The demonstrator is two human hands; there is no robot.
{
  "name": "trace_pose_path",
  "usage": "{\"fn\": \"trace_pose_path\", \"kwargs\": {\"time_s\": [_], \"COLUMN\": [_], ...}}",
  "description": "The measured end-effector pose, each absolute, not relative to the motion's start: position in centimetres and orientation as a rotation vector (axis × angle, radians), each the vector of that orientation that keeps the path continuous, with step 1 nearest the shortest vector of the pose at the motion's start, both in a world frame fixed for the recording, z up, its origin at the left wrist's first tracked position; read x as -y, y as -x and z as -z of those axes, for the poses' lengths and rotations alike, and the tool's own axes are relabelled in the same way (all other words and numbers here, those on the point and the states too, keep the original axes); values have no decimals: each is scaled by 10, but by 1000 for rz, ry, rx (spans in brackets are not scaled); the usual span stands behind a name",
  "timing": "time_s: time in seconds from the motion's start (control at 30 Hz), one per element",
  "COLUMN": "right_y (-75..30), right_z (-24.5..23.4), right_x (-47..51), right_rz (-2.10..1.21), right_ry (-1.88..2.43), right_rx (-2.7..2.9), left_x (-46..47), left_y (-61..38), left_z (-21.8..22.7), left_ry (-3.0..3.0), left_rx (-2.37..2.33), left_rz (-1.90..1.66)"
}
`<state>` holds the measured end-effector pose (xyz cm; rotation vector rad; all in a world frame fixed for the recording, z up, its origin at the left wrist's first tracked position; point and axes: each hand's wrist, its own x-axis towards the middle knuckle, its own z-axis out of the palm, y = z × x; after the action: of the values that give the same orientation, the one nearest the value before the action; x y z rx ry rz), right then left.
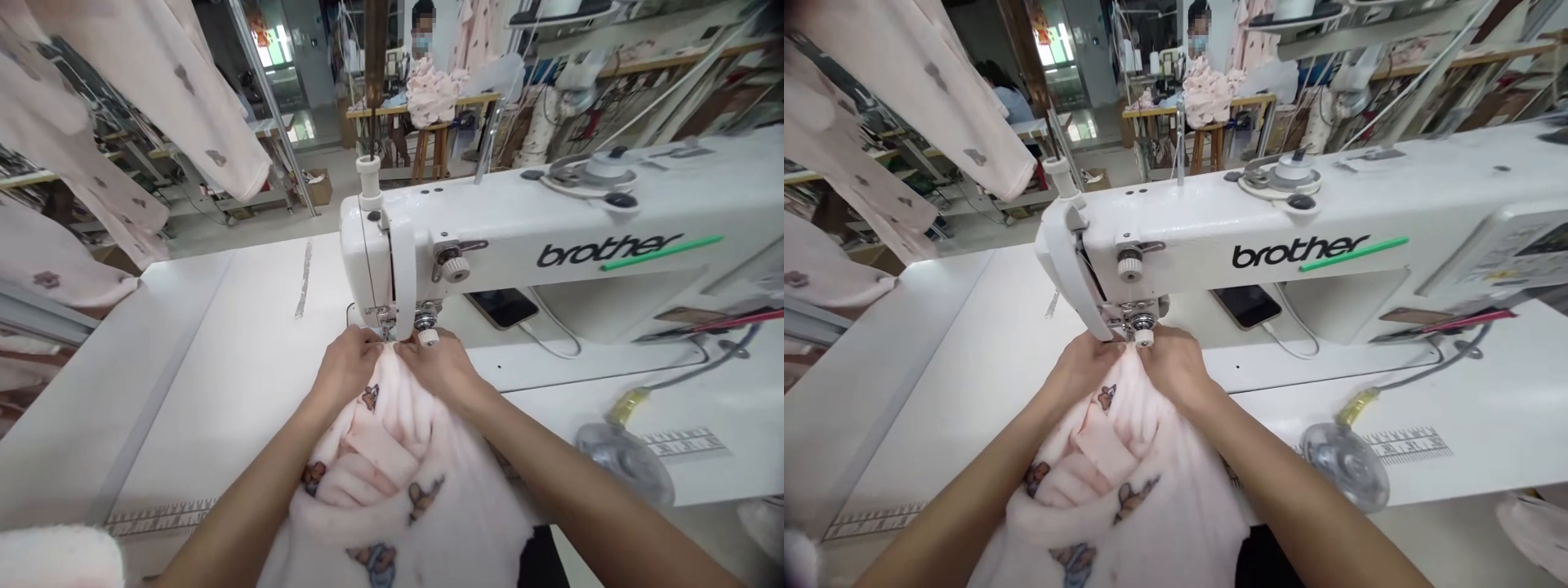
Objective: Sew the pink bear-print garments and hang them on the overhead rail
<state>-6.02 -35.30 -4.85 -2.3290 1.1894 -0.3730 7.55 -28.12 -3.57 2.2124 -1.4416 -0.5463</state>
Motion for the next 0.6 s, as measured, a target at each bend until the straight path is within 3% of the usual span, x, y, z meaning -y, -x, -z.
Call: {"fn": "trace_pose_path", "kwargs": {"time_s": [0.6], "right_y": [58], "right_z": [55], "right_x": [355], "right_rz": [378], "right_ry": [2465], "right_rx": [-1272], "left_x": [287], "left_y": [-75], "left_z": [41], "left_ry": [-2125], "left_rx": [1335], "left_rz": [468]}}
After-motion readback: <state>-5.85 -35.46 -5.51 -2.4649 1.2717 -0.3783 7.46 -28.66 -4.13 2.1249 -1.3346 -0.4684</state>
